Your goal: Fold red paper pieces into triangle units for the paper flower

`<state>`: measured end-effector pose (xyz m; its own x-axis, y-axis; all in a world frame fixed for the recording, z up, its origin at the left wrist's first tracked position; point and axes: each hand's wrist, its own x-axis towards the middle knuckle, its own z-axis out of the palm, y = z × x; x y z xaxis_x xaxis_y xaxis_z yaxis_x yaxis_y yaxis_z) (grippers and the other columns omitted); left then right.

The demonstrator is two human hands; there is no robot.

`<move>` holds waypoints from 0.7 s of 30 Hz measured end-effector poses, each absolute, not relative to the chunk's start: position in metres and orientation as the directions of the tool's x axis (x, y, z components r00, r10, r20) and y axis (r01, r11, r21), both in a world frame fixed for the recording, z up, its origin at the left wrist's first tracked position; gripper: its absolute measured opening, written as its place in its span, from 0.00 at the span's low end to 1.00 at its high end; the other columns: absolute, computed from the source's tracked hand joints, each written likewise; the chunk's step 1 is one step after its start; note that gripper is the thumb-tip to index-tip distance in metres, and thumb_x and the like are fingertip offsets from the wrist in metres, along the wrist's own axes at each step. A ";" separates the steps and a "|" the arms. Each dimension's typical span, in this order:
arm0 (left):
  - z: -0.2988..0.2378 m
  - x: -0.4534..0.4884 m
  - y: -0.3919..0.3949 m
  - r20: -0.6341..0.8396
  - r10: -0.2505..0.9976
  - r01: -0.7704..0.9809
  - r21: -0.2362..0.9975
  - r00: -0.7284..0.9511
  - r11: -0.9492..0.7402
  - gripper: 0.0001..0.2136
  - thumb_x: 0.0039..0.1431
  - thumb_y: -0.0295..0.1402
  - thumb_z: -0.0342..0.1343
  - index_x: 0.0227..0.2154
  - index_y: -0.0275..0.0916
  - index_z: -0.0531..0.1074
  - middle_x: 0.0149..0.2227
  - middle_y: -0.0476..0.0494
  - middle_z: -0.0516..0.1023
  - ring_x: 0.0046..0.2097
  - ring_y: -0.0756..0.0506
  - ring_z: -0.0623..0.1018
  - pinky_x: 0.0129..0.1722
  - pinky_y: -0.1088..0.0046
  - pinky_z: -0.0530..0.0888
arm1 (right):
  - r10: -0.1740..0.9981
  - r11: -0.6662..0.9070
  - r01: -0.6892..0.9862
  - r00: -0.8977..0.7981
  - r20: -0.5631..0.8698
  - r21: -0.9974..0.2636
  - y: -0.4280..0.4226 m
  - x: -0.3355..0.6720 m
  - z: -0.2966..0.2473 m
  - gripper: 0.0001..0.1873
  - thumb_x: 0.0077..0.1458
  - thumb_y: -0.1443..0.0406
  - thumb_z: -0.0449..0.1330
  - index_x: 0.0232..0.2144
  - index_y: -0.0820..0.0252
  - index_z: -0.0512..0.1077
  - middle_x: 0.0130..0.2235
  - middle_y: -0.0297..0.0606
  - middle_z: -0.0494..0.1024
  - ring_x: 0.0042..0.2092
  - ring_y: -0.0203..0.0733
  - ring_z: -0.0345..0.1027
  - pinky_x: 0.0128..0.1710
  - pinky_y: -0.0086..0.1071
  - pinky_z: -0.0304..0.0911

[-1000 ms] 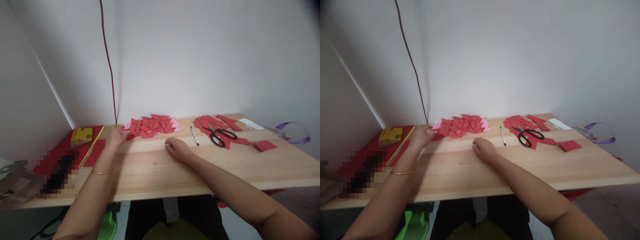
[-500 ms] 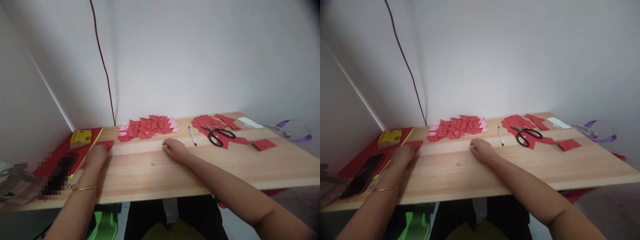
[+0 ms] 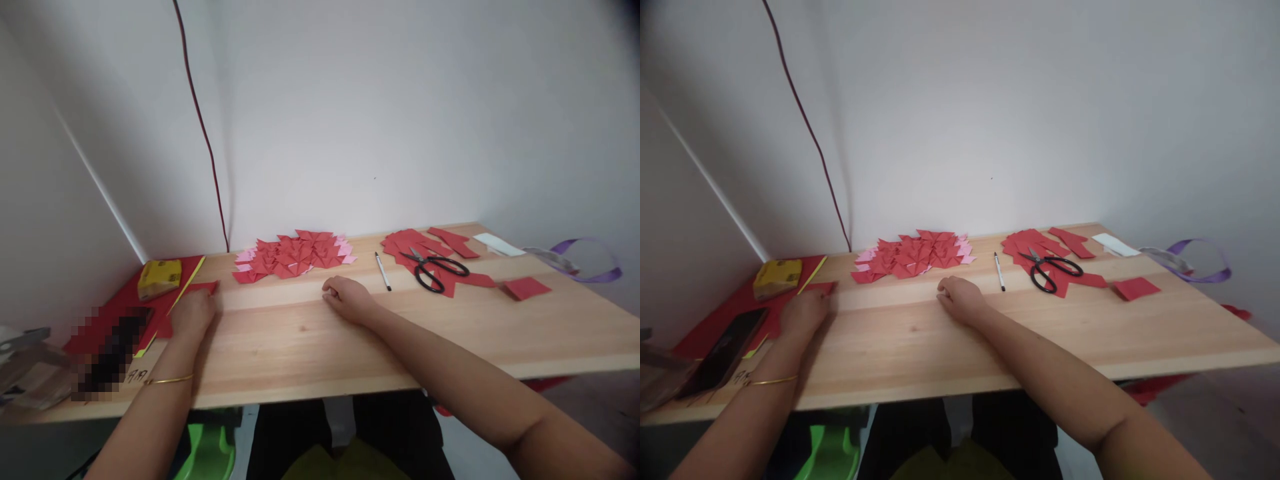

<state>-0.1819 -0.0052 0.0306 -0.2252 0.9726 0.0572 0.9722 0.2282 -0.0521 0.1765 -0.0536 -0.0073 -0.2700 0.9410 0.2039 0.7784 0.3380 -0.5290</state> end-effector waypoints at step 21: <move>0.054 -0.214 0.008 0.156 0.931 0.940 0.145 -0.331 0.310 0.16 0.45 0.48 0.57 0.25 0.38 0.75 0.28 0.38 0.76 0.37 0.36 0.75 0.33 0.63 0.70 | 0.943 0.333 0.774 -0.269 0.197 -0.538 -0.053 0.178 -0.008 0.07 0.53 0.66 0.55 0.36 0.60 0.70 0.33 0.37 0.74 0.34 0.38 0.64 0.34 0.29 0.54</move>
